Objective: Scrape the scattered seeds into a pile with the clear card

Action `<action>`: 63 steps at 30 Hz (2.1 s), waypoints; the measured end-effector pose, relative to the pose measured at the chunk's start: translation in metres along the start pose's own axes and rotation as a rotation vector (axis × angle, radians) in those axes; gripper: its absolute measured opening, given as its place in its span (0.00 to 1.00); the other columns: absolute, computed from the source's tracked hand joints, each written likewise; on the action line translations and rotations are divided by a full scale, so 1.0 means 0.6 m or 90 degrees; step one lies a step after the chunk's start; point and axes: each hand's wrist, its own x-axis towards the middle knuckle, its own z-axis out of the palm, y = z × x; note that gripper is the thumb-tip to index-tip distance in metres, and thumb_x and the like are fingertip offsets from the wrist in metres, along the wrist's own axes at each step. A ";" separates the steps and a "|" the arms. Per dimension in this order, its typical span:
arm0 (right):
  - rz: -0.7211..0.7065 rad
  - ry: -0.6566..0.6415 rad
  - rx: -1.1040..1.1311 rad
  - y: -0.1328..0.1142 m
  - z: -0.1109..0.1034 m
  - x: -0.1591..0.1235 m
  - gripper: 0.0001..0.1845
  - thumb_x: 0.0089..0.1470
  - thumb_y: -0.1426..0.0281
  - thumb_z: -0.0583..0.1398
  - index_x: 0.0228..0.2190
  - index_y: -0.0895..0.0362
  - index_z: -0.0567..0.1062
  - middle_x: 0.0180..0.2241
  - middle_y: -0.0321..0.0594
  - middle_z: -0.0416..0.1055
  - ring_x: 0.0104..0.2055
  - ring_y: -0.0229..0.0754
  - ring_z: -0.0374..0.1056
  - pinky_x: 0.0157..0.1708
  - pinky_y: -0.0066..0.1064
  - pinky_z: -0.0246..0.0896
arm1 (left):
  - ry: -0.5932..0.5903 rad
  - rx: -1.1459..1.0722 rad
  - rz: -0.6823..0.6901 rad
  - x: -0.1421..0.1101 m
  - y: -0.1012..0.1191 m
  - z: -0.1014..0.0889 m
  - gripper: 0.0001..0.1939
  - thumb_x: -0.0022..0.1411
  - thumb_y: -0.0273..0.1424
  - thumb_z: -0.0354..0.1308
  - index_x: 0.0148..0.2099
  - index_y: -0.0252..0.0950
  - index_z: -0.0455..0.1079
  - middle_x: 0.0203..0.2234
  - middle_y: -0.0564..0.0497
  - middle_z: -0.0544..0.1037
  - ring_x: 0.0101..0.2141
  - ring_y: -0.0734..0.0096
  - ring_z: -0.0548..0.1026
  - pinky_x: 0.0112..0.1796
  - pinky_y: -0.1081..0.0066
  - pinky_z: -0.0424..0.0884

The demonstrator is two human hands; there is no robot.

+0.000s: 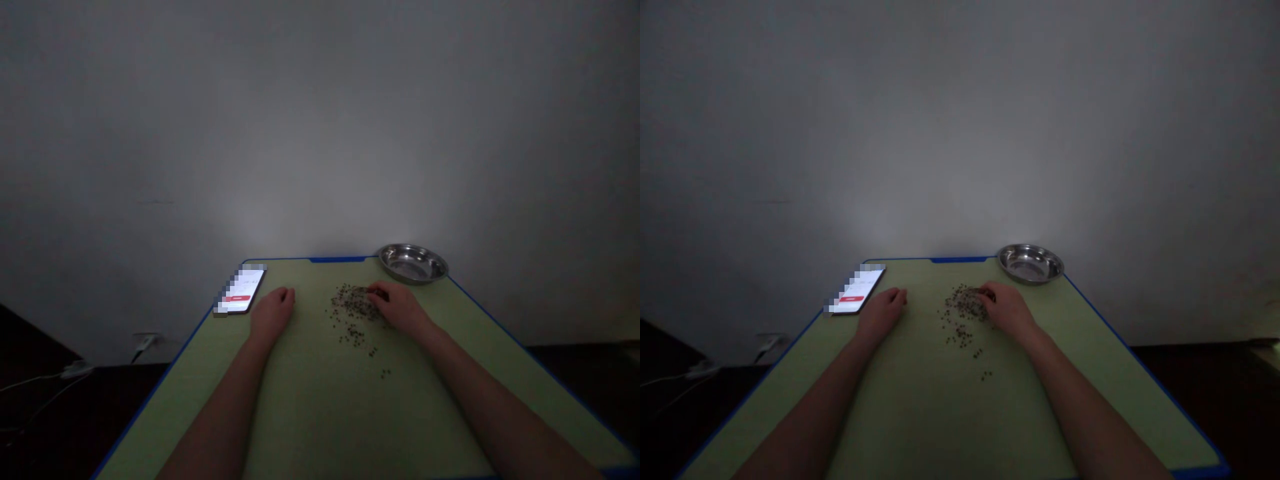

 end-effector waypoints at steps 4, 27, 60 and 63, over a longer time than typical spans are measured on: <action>-0.026 -0.025 0.020 -0.001 -0.008 -0.001 0.09 0.54 0.70 0.57 0.33 0.56 0.78 0.31 0.40 0.77 0.32 0.41 0.70 0.34 0.31 0.61 | 0.003 0.000 -0.001 0.000 -0.001 0.001 0.21 0.65 0.41 0.40 0.34 0.38 0.72 0.34 0.47 0.80 0.35 0.63 0.75 0.30 0.70 0.60; 0.030 -0.196 0.103 0.048 -0.074 -0.069 0.08 0.52 0.68 0.56 0.27 0.57 0.73 0.23 0.35 0.69 0.25 0.38 0.63 0.24 0.28 0.57 | 0.001 0.003 -0.003 0.001 0.003 0.003 0.22 0.65 0.41 0.40 0.34 0.38 0.73 0.34 0.46 0.80 0.34 0.63 0.74 0.30 0.69 0.60; -0.029 -0.250 0.067 -0.013 -0.079 -0.069 0.10 0.54 0.66 0.55 0.31 0.58 0.75 0.27 0.38 0.70 0.28 0.39 0.63 0.27 0.30 0.57 | 0.010 -0.006 0.003 0.000 0.004 0.006 0.22 0.64 0.41 0.40 0.33 0.38 0.73 0.32 0.46 0.79 0.32 0.64 0.73 0.29 0.68 0.58; 0.027 -0.206 0.075 0.028 -0.094 -0.089 0.12 0.53 0.63 0.56 0.29 0.57 0.74 0.25 0.38 0.69 0.27 0.40 0.63 0.27 0.31 0.58 | 0.015 -0.006 0.004 0.001 0.004 0.006 0.22 0.64 0.41 0.40 0.34 0.38 0.74 0.33 0.46 0.79 0.32 0.64 0.73 0.29 0.68 0.58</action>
